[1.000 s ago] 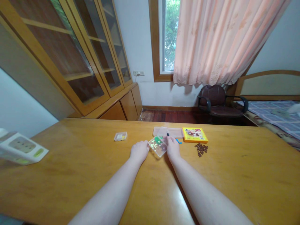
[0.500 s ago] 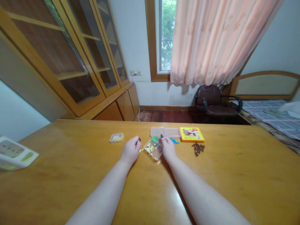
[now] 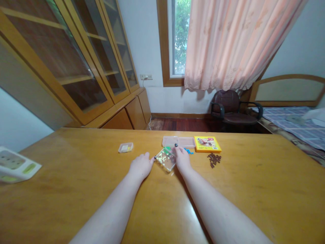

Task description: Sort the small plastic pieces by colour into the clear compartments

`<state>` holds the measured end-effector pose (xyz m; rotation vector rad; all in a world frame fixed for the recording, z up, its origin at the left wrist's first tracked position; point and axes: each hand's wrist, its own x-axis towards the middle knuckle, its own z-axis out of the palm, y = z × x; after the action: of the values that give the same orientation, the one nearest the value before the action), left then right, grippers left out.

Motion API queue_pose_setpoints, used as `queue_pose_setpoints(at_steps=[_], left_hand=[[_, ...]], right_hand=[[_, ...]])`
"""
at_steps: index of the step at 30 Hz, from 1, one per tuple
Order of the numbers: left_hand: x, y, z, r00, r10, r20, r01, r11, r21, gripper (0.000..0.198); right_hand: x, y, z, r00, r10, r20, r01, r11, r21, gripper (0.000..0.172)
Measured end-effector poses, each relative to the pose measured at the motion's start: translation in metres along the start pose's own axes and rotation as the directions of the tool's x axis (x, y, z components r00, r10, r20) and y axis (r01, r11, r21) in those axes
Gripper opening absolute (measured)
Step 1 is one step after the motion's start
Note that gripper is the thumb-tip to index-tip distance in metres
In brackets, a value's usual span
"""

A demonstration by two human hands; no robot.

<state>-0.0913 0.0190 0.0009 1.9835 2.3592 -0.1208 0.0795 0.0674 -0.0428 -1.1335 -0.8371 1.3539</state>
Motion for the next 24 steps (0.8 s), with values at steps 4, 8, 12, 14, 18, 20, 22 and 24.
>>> queue_pose_setpoints(at_steps=[4, 8, 12, 14, 18, 20, 22, 24], left_hand=[[0.002, 0.010, 0.009, 0.998, 0.063, -0.026, -0.061, 0.997, 0.054, 0.040], [0.005, 0.014, 0.012, 0.997, 0.066, -0.029, -0.064, 0.995, 0.075, 0.036], [0.006, 0.016, 0.012, 0.997, 0.073, -0.034, -0.070, 0.995, 0.071, 0.033], [0.006, 0.017, 0.013, 0.997, 0.073, -0.032, -0.071, 0.996, 0.057, 0.034], [0.008, 0.015, 0.013, 0.997, 0.067, -0.029, -0.066, 0.997, 0.032, 0.034], [0.009, 0.014, 0.013, 0.997, 0.071, -0.028, -0.071, 0.997, 0.023, 0.034], [0.011, 0.013, 0.012, 0.996, 0.079, -0.029, -0.078, 0.997, 0.016, 0.032], [0.012, 0.013, 0.012, 0.995, 0.090, -0.032, -0.089, 0.996, 0.011, 0.031]], right_hand=[[0.000, 0.001, 0.000, 1.000, -0.005, -0.001, 0.005, 1.000, 0.001, 0.034], [-0.002, -0.001, 0.000, 1.000, 0.004, -0.010, -0.005, 1.000, -0.020, 0.034], [-0.002, -0.002, -0.001, 0.999, -0.038, -0.002, 0.038, 0.998, -0.052, 0.034], [-0.002, -0.001, -0.002, 0.998, -0.055, 0.003, 0.055, 0.996, -0.066, 0.034], [-0.001, 0.000, -0.002, 1.000, -0.021, 0.004, 0.021, 0.999, -0.046, 0.036], [-0.001, 0.001, -0.002, 1.000, -0.011, 0.002, 0.012, 0.999, -0.036, 0.036], [0.000, 0.001, -0.002, 1.000, -0.006, 0.002, 0.006, 0.999, -0.034, 0.037], [0.000, 0.002, -0.002, 1.000, -0.010, 0.001, 0.010, 0.999, -0.042, 0.038]])
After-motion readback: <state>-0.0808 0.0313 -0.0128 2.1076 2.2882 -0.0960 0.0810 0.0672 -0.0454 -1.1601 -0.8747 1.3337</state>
